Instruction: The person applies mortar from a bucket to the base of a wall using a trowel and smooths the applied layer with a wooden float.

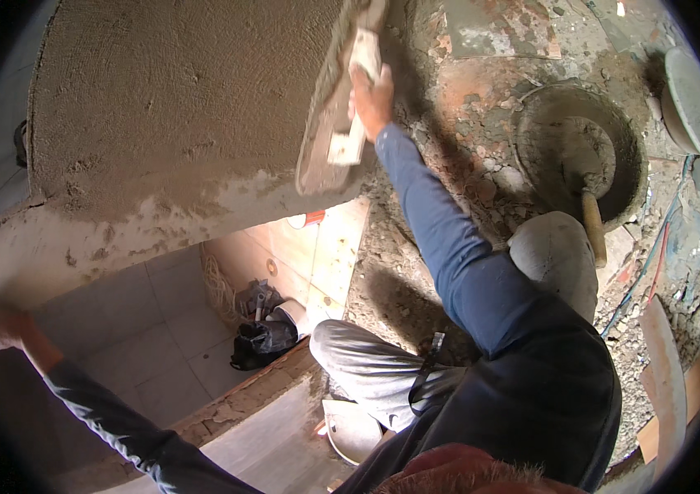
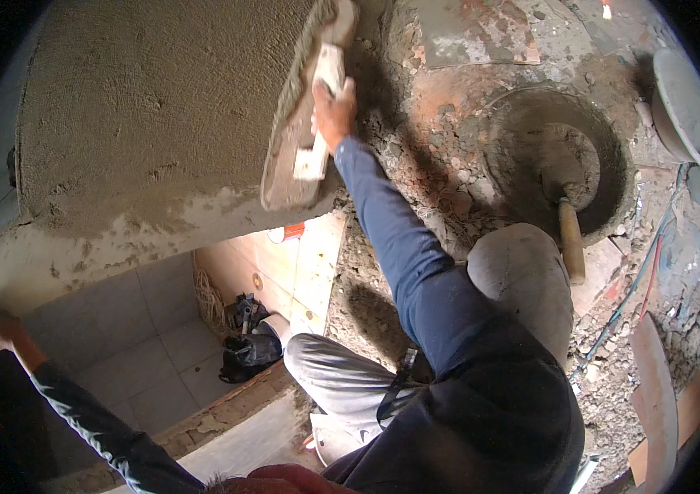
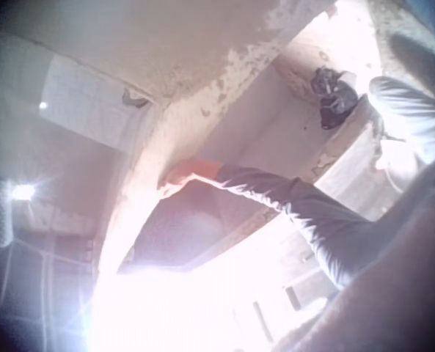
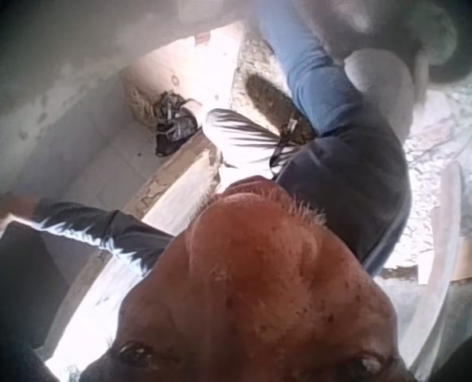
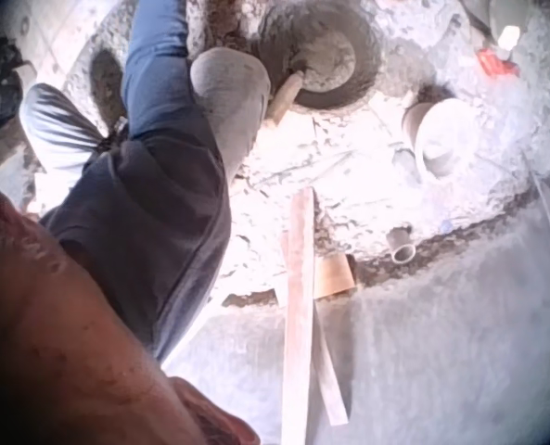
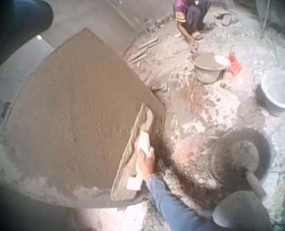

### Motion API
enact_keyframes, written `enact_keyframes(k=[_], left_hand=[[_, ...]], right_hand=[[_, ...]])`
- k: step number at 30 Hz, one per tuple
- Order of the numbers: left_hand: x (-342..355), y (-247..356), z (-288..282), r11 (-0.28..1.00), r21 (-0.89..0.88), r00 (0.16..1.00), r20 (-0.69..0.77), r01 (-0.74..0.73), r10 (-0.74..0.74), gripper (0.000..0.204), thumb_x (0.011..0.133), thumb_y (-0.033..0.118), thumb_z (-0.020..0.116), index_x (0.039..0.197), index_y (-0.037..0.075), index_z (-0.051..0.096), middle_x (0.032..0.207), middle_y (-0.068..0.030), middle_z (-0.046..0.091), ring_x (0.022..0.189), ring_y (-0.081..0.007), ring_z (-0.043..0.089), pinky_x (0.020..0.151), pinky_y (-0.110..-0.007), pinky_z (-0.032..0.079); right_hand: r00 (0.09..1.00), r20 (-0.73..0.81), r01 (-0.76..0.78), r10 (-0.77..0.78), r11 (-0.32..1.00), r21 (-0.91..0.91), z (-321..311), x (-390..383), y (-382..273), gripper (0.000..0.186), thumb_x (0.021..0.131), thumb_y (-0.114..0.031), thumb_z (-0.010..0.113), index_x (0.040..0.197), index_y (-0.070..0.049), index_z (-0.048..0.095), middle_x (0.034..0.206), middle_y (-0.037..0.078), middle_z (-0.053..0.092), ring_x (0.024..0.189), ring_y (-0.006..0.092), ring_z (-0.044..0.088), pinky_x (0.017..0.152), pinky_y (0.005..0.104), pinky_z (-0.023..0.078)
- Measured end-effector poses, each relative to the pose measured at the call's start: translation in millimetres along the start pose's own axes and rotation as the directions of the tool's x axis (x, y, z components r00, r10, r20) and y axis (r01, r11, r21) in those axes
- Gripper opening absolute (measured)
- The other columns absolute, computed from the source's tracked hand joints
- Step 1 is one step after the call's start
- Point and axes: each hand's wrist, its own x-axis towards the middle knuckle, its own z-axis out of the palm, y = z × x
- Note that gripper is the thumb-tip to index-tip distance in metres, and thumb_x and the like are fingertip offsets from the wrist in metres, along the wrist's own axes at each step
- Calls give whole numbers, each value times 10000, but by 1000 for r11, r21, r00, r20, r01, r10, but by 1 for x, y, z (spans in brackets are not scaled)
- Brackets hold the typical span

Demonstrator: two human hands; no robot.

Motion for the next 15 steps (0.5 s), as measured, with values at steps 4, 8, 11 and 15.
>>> enact_keyframes(k=[4, 8, 11, 15], left_hand=[[-17, 16, 3, 994, 112, 1000, -17, 7, -5, 342, 963, 241, 519, 1190, -14, 528, 1189, -236, 593, 1013, -367, 586, 835, -501, 490], [-44, 38, 15, 996, 93, 999, -28, -19, 22, 404, 983, 257, 509, 1291, -2, 479, 1199, -248, 592, 1018, -367, 585, 838, -496, 493], [-61, 53, 18, 998, 33, 998, 0, 56, -56, 413, 990, 262, 510, 1314, 9, 471, 1228, -247, 588, 1033, -370, 584, 867, -496, 490], [-72, 57, 26, 990, 110, 990, -113, 91, -78, 365, 967, 239, 542, 1250, 9, 523, 1188, -215, 609, 1020, -346, 602, 883, -480, 490]], right_hand=[[990, -36, -137, 136, 990, -32, -8, -72, 29, 423, 938, -320, 640, 1156, -61, 386, 689, 33, 485, 457, 87, 463, 342, 245, 420], [983, 171, -76, 75, 997, -2, 25, -129, 38, 516, 957, -340, 620, 1312, -69, 360, 652, -19, 479, 454, 50, 462, 340, 221, 385], [838, 243, 545, -489, 774, -322, 68, -98, 14, 673, 925, -370, 654, 1376, 43, 372, 1167, 257, 610, 950, 323, 667, 808, 422, 554], [750, 279, 653, -599, 738, -171, 73, 26, -42, 676, 907, -352, 667, 1365, 64, 394, 1076, 287, 654, 904, 349, 693, 787, 426, 569]])
